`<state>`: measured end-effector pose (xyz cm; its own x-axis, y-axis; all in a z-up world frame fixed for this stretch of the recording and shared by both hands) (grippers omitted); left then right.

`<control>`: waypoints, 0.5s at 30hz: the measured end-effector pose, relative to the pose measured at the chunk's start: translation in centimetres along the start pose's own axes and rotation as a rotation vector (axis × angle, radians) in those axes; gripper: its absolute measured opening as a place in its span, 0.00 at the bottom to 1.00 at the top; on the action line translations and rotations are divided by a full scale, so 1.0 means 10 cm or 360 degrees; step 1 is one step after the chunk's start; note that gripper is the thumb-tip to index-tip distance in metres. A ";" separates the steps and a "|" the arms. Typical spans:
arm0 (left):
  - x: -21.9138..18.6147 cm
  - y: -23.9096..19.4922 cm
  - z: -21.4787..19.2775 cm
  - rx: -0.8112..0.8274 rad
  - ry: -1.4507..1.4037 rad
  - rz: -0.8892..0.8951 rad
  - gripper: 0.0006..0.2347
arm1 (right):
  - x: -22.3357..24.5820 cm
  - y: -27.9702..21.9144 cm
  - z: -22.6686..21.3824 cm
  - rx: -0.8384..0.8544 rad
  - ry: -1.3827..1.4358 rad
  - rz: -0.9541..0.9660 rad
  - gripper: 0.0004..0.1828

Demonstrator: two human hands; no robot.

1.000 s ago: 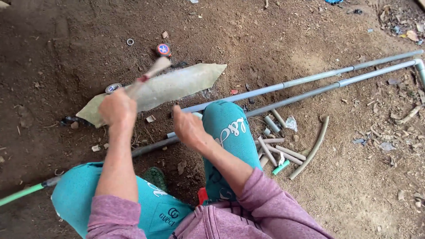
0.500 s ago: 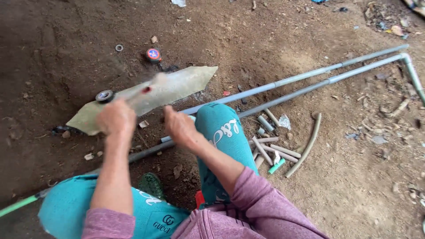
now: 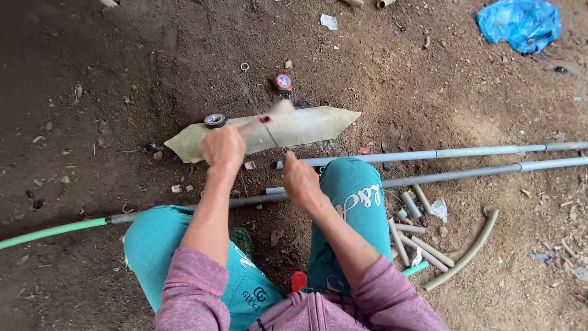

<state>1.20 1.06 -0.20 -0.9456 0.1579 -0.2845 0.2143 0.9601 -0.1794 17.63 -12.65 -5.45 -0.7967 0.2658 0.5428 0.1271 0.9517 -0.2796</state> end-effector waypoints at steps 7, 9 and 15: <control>-0.15 -0.11 -0.04 0.0019 0.0092 0.0133 0.11 | 0.11 0.03 -0.16 -0.0050 0.0113 0.0007 0.09; -0.12 -0.08 -0.09 0.0028 -0.0008 0.0171 0.13 | 0.07 0.08 -0.08 -0.0020 0.0083 0.0009 0.12; 0.05 0.05 0.07 0.0057 0.0115 -0.0009 0.11 | -0.04 0.07 0.09 0.0086 0.0038 0.0086 0.15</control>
<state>1.00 1.47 -1.06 -0.9617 0.1702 -0.2149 0.2166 0.9524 -0.2148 17.50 -12.23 -6.54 -0.7753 0.3206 0.5442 0.1368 0.9264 -0.3509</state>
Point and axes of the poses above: each hand's wrist, its own y-axis towards the middle knuckle, its own z-axis out of the palm, x = y × z, the point moved 5 cm from there along y, towards the middle knuckle, and after that the axes turned 7 degrees about x, right-handed, at the moved point
